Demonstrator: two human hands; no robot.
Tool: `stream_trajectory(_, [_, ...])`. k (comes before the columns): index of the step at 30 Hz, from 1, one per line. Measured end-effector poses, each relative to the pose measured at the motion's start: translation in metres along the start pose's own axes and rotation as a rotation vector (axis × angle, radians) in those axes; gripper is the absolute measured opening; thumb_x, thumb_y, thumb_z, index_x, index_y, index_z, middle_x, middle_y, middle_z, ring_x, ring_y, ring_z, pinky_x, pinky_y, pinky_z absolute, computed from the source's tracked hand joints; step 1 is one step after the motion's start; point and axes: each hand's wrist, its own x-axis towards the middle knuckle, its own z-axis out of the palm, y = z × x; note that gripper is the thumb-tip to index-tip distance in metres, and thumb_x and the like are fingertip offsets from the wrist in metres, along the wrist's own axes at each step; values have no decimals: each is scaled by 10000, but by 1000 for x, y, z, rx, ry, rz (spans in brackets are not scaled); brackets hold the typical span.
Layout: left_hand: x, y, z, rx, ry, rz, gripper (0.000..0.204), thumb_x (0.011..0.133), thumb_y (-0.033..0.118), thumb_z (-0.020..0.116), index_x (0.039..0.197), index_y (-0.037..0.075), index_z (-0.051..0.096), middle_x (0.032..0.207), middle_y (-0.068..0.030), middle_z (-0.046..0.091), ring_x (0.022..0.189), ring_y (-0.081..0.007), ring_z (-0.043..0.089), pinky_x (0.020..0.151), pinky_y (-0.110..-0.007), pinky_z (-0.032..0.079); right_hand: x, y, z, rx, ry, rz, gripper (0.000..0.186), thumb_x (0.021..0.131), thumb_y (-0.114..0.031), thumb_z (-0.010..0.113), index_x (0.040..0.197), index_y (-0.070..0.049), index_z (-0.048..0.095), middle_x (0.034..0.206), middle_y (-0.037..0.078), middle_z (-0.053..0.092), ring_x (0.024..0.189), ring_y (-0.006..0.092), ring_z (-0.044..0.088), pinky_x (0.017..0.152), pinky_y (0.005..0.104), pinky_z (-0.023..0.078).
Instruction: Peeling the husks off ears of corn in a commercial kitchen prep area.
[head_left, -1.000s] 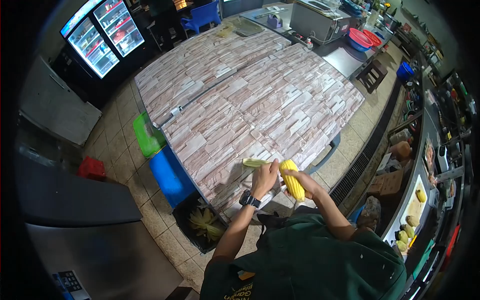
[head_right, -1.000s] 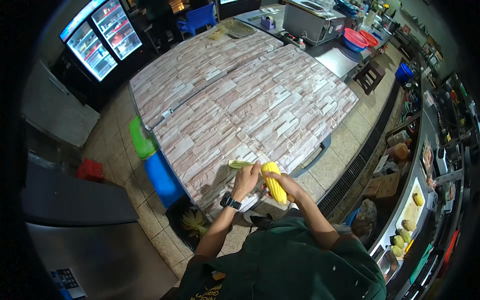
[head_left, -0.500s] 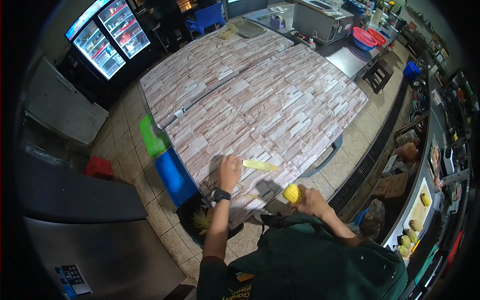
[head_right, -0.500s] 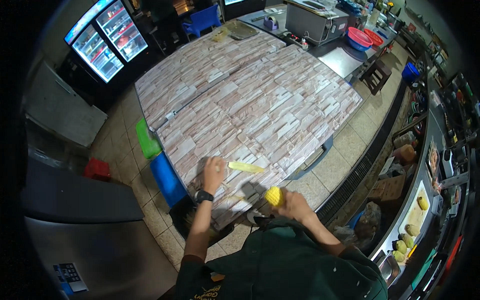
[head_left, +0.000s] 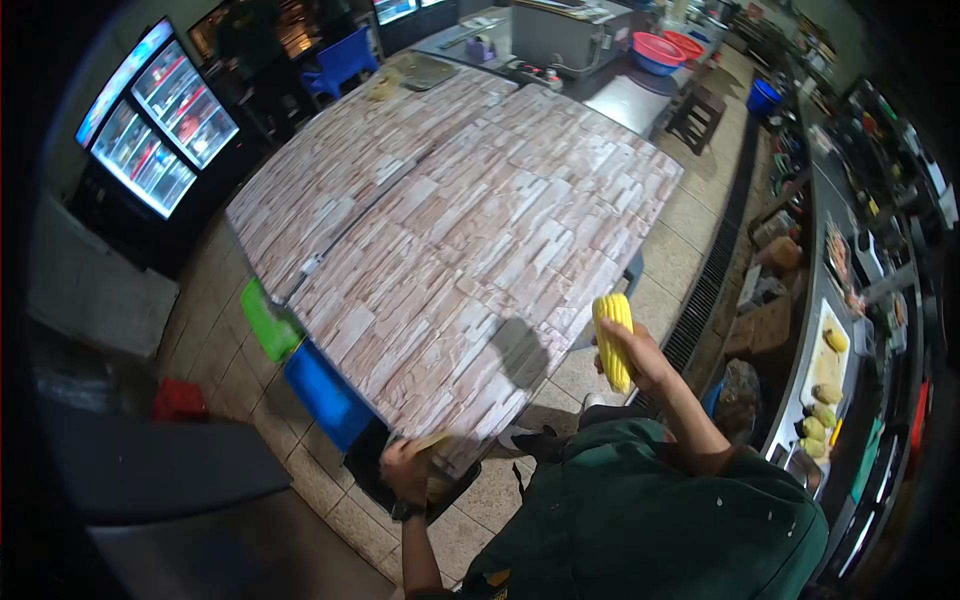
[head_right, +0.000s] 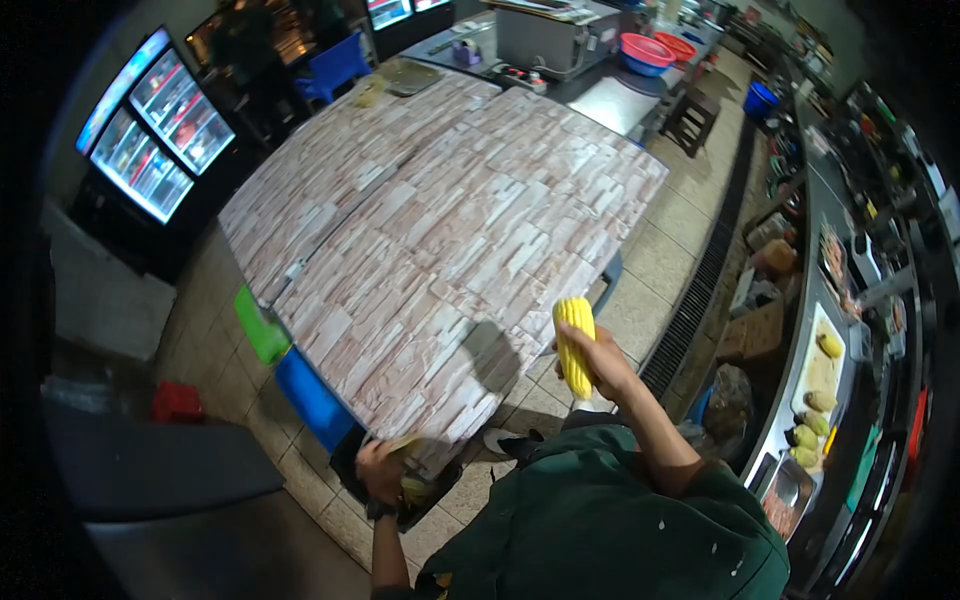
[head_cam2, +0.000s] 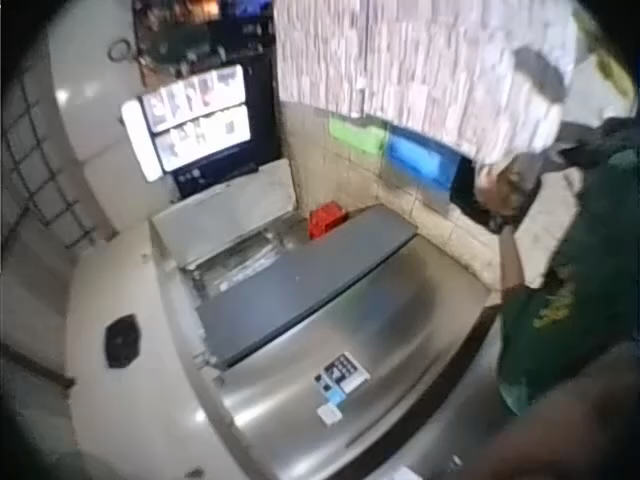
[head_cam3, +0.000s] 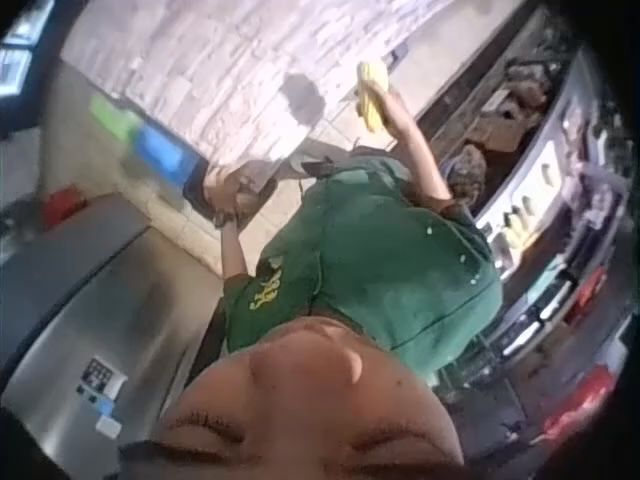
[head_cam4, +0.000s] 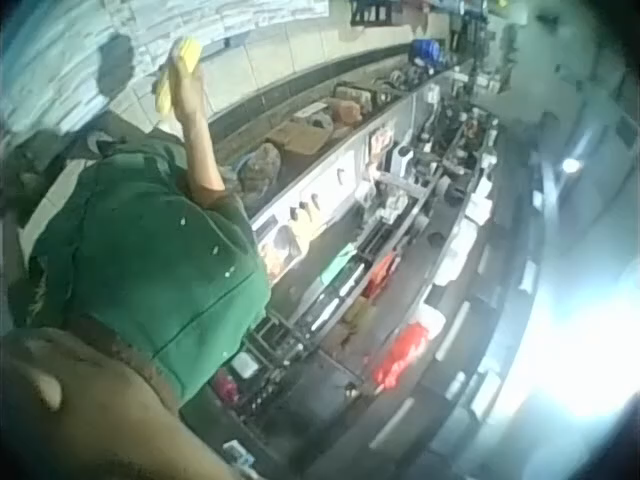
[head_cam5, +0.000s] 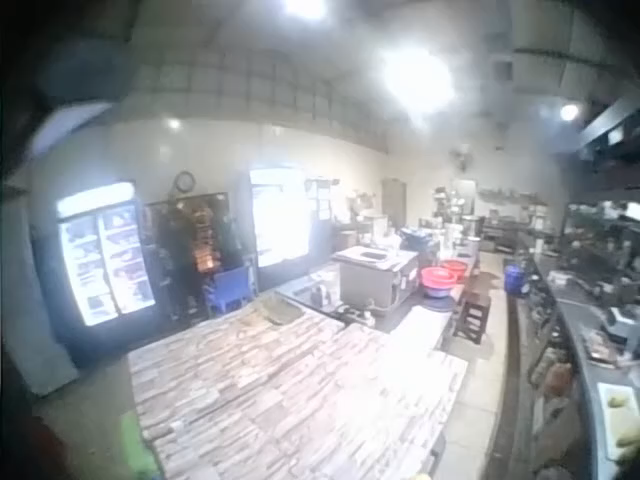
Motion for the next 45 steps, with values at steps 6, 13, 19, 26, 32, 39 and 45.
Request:
stream_trajectory(6, [-100,-72,-9,266,99,-702,537,756,183,728,1231,-10,570,1214,-255,548,1153,-412,500,1021,-514,373,11,-24,-27,455,-104,-20,501,935,-414,570,1197,-10,433,937,119,574,706,228,628,630,351,568])
stream_trajectory(13, [-44,14,46,-181,551,-463,323,872,16,597,1186,-59,579,1152,-198,626,1049,-320,617,948,-373,482,12,-18,-90,602,-62,-25,518,899,-368,555,1258,-24,411,979,135,569,786,277,623,723,413,555])
stream_trajectory(19, [23,160,154,-215,615,-228,248,946,58,521,1168,-11,607,1007,-123,637,845,-226,595,748,-317,475,-19,-20,-189,712,127,-18,398,870,-279,567,1162,-32,455,942,142,558,793,284,638,719,394,558])
stream_trajectory(26, [77,355,238,-410,117,70,221,917,10,544,1130,-21,596,916,-116,607,769,-179,583,651,-278,449,-38,50,-415,864,590,-153,438,884,-286,676,1144,36,533,917,121,631,774,249,655,695,386,561])
stream_trajectory(32, [107,453,287,-574,-133,89,242,921,1,547,1159,-19,584,890,-65,593,743,-122,548,629,-262,431,-69,66,-590,702,1295,-118,771,917,-297,650,1481,-106,160,1037,192,592,832,282,632,681,414,552])
stream_trajectory(39, [146,523,340,-693,-531,162,285,919,-15,555,1203,10,558,912,-38,568,705,-83,506,589,-229,396,-107,51,-757,-224,1662,349,855,837,-245,605,1544,-184,127,1399,329,297,1297,472,363,1028,500,406])
stream_trajectory(45, [217,591,402,-665,-691,257,306,914,-44,550,1213,21,557,921,-36,580,686,-79,503,584,-224,400,-119,13,-736,-287,1871,212,860,782,-227,650,1516,-107,219,1432,331,261,1334,473,279,1062,549,315])
